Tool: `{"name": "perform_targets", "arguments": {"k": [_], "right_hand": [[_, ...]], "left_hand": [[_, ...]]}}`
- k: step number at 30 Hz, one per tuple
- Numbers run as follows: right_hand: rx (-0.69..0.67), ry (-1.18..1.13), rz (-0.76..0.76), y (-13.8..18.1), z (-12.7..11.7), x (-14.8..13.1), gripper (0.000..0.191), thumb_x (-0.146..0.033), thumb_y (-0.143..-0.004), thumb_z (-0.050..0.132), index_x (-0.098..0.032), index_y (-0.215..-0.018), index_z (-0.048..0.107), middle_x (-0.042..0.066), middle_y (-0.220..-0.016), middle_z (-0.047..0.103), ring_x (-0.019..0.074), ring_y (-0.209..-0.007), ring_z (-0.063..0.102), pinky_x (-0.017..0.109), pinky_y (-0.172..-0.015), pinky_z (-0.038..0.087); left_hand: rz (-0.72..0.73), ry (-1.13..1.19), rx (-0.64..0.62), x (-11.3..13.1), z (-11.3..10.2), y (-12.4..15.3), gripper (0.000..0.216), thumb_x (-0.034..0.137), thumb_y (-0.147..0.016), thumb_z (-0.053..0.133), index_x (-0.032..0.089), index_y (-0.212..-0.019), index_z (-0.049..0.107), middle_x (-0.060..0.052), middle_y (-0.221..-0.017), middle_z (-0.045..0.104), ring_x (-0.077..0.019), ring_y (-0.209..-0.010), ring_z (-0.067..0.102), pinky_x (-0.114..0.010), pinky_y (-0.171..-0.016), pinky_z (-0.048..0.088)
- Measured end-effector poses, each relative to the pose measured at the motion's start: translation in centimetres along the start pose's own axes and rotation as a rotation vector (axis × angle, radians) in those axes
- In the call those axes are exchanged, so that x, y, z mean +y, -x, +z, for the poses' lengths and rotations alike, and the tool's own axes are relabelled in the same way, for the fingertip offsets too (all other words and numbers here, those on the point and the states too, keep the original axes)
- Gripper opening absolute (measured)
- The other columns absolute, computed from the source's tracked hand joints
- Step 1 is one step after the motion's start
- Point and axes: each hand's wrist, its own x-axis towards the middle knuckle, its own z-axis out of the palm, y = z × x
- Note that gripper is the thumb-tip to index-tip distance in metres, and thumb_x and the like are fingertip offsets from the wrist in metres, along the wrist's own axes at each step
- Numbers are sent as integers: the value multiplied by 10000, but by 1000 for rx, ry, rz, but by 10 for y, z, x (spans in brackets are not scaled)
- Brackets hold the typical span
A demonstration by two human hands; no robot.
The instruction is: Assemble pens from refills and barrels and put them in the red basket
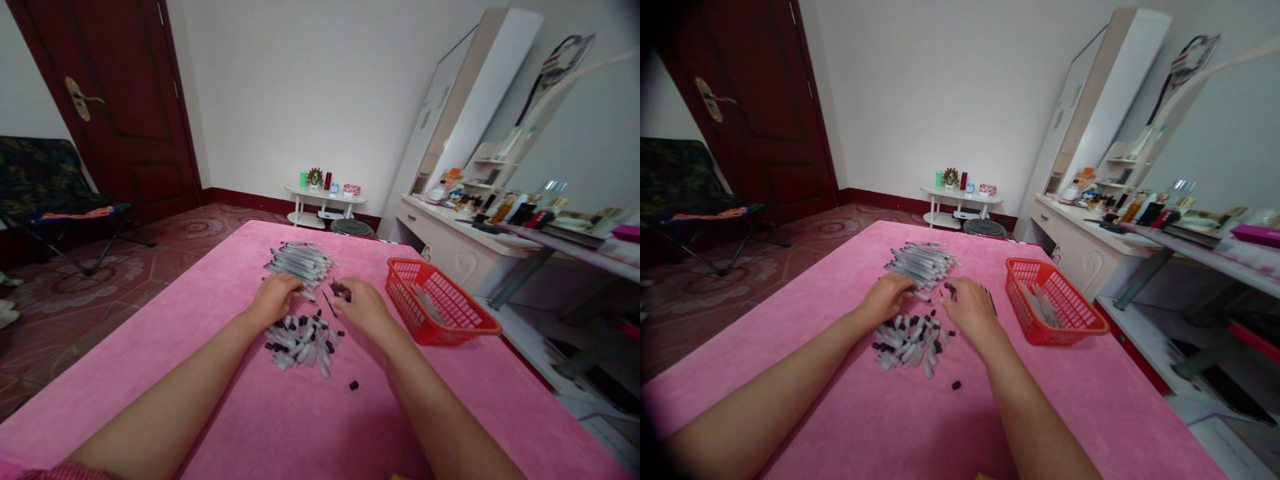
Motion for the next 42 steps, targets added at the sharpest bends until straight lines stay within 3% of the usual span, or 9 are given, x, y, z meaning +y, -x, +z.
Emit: {"name": "perform_targets", "arguments": {"k": [3,6,12,15,20,26,30,34,42], "right_hand": [[-15,-45,-60,3,11,-7,348,-310,-748,634,-184,-1072,648,88,-1017,673,190,-882,600,252,-752,400],[-71,-106,-38,3,15,-10,172,-275,-788,572,-178,-875,685,51,-823,680,162,-753,592,232,-672,386],[-308,-646,152,3,24,-7,324,-374,-827,469,-153,-601,541,-42,-495,442,82,-417,372,203,-433,293],[-296,-642,72,4,20,-7,335,-368,-796,493,-160,-533,497,-58,-463,362,71,-415,317,198,-425,254],[-30,-239,-17,2,-5,-7,229,-280,-767,540,-163,-589,624,-15,-544,528,110,-545,464,207,-511,290],[8,-139,-29,6,5,-18,210,-306,-809,531,-205,-778,712,28,-725,682,152,-656,575,225,-578,344],[-94,-203,-94,12,27,-31,225,-298,-746,630,-216,-938,710,36,-860,708,165,-755,613,228,-646,395],[-61,-380,-95,11,36,-31,225,-273,-764,606,-172,-950,685,44,-875,703,163,-779,620,239,-695,429],[-28,-647,28,4,39,-22,325,-345,-871,435,-146,-696,622,7,-557,605,111,-449,516,207,-462,362]], "left_hand": [[94,-49,14,21,-6,-2,223,142,-806,482,188,-959,639,-84,-857,626,-220,-862,555,-332,-760,389],[169,-80,47,33,-10,-2,235,157,-839,454,195,-990,630,-81,-887,619,-211,-875,538,-329,-766,374],[278,-87,119,32,-12,0,272,306,-894,416,178,-998,631,-89,-856,624,-191,-828,532,-316,-749,358],[282,-84,75,27,-12,4,267,310,-882,420,186,-949,646,-77,-791,622,-185,-774,544,-297,-693,354],[-83,72,160,-1,-15,9,249,321,-849,454,207,-715,631,-32,-670,609,-162,-638,535,-261,-599,344],[-485,1078,729,-24,-20,-6,207,376,-852,484,190,-770,521,19,-620,545,-92,-527,501,-207,-564,420],[-528,1615,655,-14,-15,-12,102,218,-817,572,180,-816,477,-45,-901,659,-126,-810,646,-295,-814,504],[-550,1818,527,3,-11,-13,57,133,-849,520,161,-816,482,-90,-1072,649,-172,-1002,633,-342,-930,476],[-583,1788,383,28,-8,-12,206,232,-787,643,179,-853,456,-69,-1059,661,-197,-856,686,-291,-685,571]]}}
